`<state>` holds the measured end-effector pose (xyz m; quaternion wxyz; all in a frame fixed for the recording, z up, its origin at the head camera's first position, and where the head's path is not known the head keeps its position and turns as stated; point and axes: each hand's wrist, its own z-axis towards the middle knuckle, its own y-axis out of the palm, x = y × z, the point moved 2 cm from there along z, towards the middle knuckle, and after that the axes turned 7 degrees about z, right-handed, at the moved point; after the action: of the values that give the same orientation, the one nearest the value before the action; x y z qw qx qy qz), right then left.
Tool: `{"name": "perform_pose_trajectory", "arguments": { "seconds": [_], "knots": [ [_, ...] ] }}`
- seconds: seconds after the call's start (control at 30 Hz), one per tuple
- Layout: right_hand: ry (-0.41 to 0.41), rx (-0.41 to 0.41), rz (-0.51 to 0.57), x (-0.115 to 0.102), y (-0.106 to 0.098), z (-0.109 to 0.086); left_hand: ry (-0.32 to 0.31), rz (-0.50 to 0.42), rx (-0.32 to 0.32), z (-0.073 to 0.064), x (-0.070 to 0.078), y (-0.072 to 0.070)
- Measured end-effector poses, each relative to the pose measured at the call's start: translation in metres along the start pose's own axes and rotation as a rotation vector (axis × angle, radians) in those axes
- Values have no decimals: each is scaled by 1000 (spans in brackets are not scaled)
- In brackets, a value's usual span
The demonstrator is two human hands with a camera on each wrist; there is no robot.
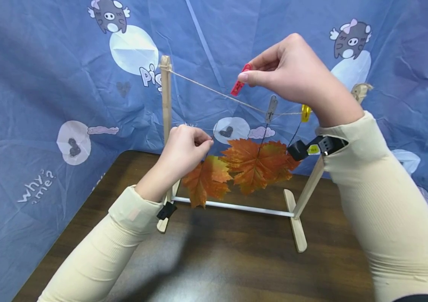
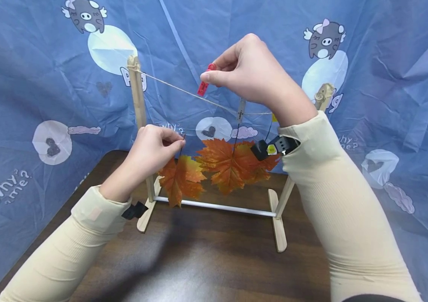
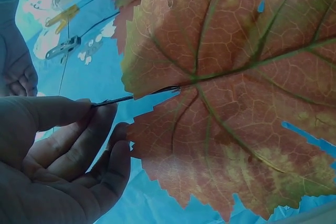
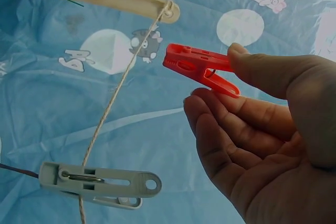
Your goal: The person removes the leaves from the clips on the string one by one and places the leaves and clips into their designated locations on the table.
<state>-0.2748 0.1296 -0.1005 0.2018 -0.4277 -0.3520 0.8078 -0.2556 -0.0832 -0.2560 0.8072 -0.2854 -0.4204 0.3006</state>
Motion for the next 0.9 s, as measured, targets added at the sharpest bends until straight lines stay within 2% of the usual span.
{"name": "perform_pose_trajectory", "arguments": {
  "seconds": [0.47, 0.9],
  "knots": [
    [-37, 78, 133, 3, -5, -18, -7, -2, -23, -11, 1, -3],
    [-55, 120, 155, 10, -10, -40, -8, 5, -40, -18, -2, -1]
  ]
}}
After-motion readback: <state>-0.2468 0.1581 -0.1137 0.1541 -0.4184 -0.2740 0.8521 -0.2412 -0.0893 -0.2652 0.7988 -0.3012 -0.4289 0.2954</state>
